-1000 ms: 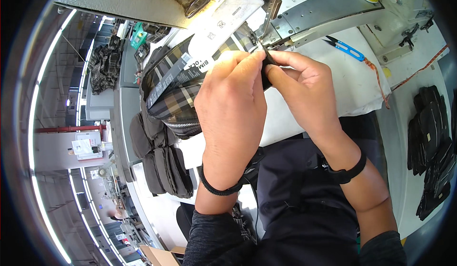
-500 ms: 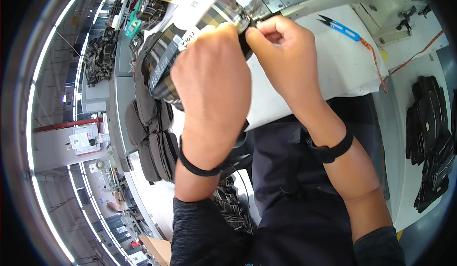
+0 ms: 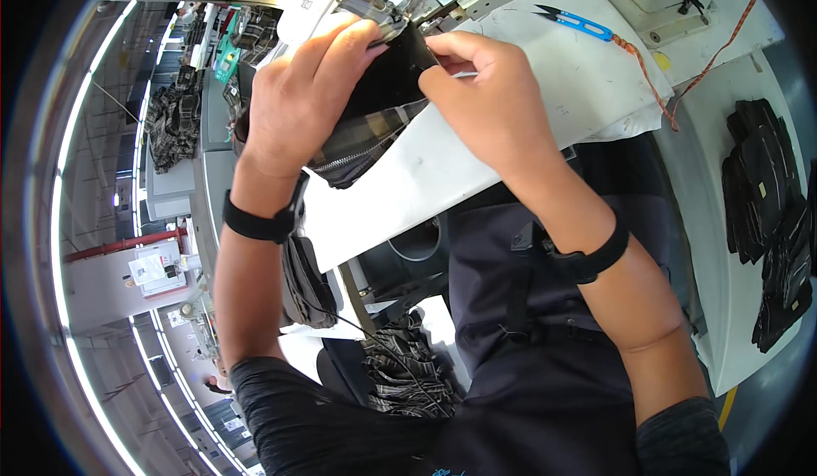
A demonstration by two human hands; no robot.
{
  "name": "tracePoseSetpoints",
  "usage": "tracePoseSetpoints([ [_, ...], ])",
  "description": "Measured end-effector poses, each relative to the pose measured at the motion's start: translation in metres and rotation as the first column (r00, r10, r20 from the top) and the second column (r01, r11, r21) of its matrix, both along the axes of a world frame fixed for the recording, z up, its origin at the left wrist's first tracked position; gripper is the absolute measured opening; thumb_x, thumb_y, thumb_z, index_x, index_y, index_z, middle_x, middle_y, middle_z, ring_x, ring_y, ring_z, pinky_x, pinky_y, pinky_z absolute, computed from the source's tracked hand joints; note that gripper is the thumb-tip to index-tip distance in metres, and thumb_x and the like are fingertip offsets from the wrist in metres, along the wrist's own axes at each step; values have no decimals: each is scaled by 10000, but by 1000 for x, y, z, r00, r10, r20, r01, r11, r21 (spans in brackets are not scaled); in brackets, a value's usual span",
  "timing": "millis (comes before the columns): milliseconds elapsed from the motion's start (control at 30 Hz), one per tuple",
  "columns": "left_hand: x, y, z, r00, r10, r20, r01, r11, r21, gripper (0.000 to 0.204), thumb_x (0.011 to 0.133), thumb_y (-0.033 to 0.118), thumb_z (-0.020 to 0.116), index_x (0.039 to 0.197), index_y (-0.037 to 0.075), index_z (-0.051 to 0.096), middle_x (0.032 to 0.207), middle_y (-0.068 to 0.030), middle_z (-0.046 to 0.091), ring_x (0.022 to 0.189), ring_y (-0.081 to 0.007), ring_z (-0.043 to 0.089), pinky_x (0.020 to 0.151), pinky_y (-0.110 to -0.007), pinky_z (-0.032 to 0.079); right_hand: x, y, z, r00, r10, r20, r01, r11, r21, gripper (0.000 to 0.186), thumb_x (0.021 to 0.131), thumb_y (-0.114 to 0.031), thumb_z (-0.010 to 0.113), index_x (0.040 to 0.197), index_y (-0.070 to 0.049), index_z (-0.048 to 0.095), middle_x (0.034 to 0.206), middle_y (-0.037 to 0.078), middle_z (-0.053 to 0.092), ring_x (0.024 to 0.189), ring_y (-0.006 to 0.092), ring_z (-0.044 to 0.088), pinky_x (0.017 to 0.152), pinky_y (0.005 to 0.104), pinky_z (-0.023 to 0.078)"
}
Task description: Sewing the inner lining and trim elements of a plaid patterned bag using an industrial sewing machine.
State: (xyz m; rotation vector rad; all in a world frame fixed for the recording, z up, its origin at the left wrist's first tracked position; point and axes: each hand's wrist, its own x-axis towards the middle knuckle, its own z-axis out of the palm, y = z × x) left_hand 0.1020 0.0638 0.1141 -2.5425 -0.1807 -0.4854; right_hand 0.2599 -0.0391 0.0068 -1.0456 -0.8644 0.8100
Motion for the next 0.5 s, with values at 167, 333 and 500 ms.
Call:
tracePoseSetpoints([
  [167,3,-7,19,981,46,-190,-69,991,-115,436,861,24,769,1277,154,782,1113,-69,755,776,-233,754,646,-305,623,5,-6,4,952,161,-262,-168,986,-5,319,896,-53,662,1184,43,760,876,42,732,727,58,600,658,254,486],
  [333,5,-11,15,980,124,-158,-170,933,-317,372,919,25,735,1276,126,771,1104,-95,759,829,-297,746,730,-334,614,1,-1,-6,916,169,-363,-187,982,-14,356,902,-44,680,1241,39,750,919,22,743,723,36,592,635,234,477],
  [500,7,-16,11,968,206,-141,-244,900,-362,308,934,44,741,1236,99,771,1097,-110,750,861,-340,730,753,-329,596,1,3,-2,923,154,-353,-198,976,-93,343,951,-35,718,1286,40,727,1043,65,759,920,98,697,855,266,578],
])
